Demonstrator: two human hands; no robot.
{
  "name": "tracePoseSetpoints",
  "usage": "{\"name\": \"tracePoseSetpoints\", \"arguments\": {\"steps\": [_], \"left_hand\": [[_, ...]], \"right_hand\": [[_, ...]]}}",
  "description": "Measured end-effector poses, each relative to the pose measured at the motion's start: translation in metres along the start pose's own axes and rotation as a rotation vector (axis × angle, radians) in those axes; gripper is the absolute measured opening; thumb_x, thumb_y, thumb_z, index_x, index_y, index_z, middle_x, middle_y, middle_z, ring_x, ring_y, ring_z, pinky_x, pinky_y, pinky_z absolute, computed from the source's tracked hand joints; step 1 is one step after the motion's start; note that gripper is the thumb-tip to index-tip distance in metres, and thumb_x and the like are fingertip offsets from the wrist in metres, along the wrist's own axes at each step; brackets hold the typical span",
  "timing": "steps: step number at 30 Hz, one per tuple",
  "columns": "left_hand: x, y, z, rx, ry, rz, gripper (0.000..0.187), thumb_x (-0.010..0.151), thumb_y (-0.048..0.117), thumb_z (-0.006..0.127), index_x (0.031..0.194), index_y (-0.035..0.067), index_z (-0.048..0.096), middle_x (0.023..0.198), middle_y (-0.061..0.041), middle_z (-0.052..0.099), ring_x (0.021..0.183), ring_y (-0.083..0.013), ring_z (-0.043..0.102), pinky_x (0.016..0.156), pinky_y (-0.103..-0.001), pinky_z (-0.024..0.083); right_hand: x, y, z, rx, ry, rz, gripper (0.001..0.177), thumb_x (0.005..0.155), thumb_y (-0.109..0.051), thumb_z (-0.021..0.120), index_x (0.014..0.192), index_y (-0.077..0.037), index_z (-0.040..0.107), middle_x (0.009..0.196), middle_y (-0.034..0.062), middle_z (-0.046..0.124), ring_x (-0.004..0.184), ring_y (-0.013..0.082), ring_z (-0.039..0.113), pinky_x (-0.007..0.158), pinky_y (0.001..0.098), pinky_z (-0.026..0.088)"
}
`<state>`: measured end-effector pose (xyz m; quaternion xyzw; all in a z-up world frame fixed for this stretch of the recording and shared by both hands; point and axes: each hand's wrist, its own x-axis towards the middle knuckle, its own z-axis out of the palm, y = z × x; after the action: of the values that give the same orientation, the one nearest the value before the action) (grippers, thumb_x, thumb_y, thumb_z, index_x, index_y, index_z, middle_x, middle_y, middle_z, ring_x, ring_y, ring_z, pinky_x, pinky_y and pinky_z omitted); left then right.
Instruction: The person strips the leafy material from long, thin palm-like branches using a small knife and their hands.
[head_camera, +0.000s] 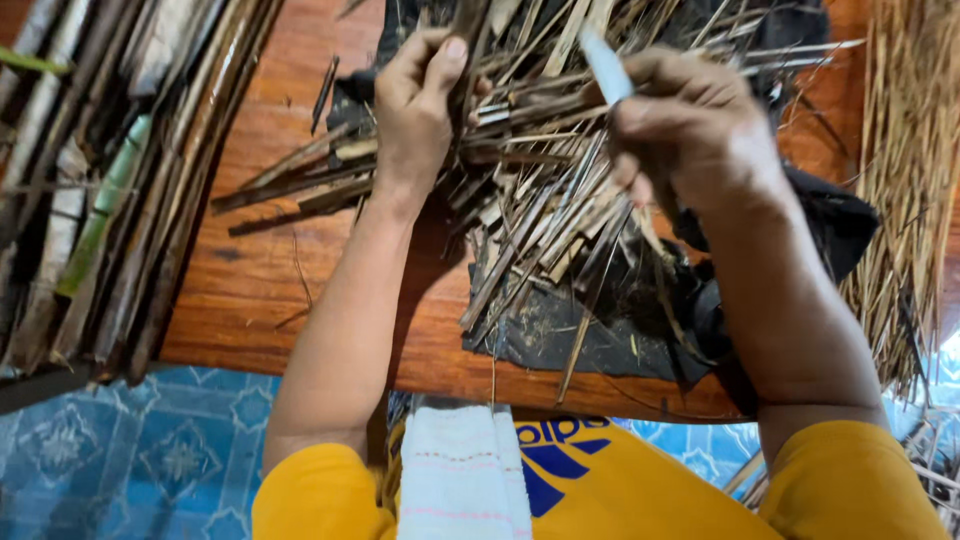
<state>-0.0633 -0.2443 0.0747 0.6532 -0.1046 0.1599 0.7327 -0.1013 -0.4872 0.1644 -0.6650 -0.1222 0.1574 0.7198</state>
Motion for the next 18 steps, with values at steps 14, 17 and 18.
{"name": "tracePoseSetpoints", "arguments": {"steps": [14, 17, 18], "left_hand": [[-0.015, -0.005, 0.027, 0.036, -0.249, -0.046, 0.013, 0.104, 0.020, 0.053, 0.101, 0.010, 0.063, 0.083, -0.003, 0.069, 0.073, -0.0126, 0.070, 0.057, -0.024, 0.063], [-0.016, 0.012, 0.031, -0.125, -0.306, -0.269, 0.016, 0.104, 0.016, 0.051, 0.099, 0.007, 0.063, 0.085, -0.008, 0.068, 0.065, -0.0150, 0.067, 0.056, -0.025, 0.061], [-0.016, 0.021, 0.032, -0.306, -0.338, -0.512, 0.020, 0.104, 0.016, 0.050, 0.099, 0.002, 0.063, 0.088, -0.014, 0.069, 0.059, -0.0185, 0.068, 0.053, -0.024, 0.061]], "right_hand": [[0.026, 0.043, -0.002, 0.172, -0.219, 0.086, 0.052, 0.096, -0.012, 0.064, 0.144, -0.001, 0.047, 0.074, 0.0103, 0.068, 0.046, 0.0100, 0.060, 0.034, 0.0157, 0.042], [0.026, 0.040, -0.004, 0.174, -0.186, 0.097, 0.037, 0.103, -0.012, 0.058, 0.138, -0.004, 0.055, 0.069, 0.0094, 0.066, 0.041, 0.0086, 0.056, 0.031, 0.0151, 0.038], [0.025, 0.036, -0.005, 0.183, -0.122, 0.132, 0.031, 0.107, -0.003, 0.051, 0.137, -0.002, 0.057, 0.066, 0.0064, 0.066, 0.041, 0.0057, 0.056, 0.032, 0.0131, 0.044]]}}
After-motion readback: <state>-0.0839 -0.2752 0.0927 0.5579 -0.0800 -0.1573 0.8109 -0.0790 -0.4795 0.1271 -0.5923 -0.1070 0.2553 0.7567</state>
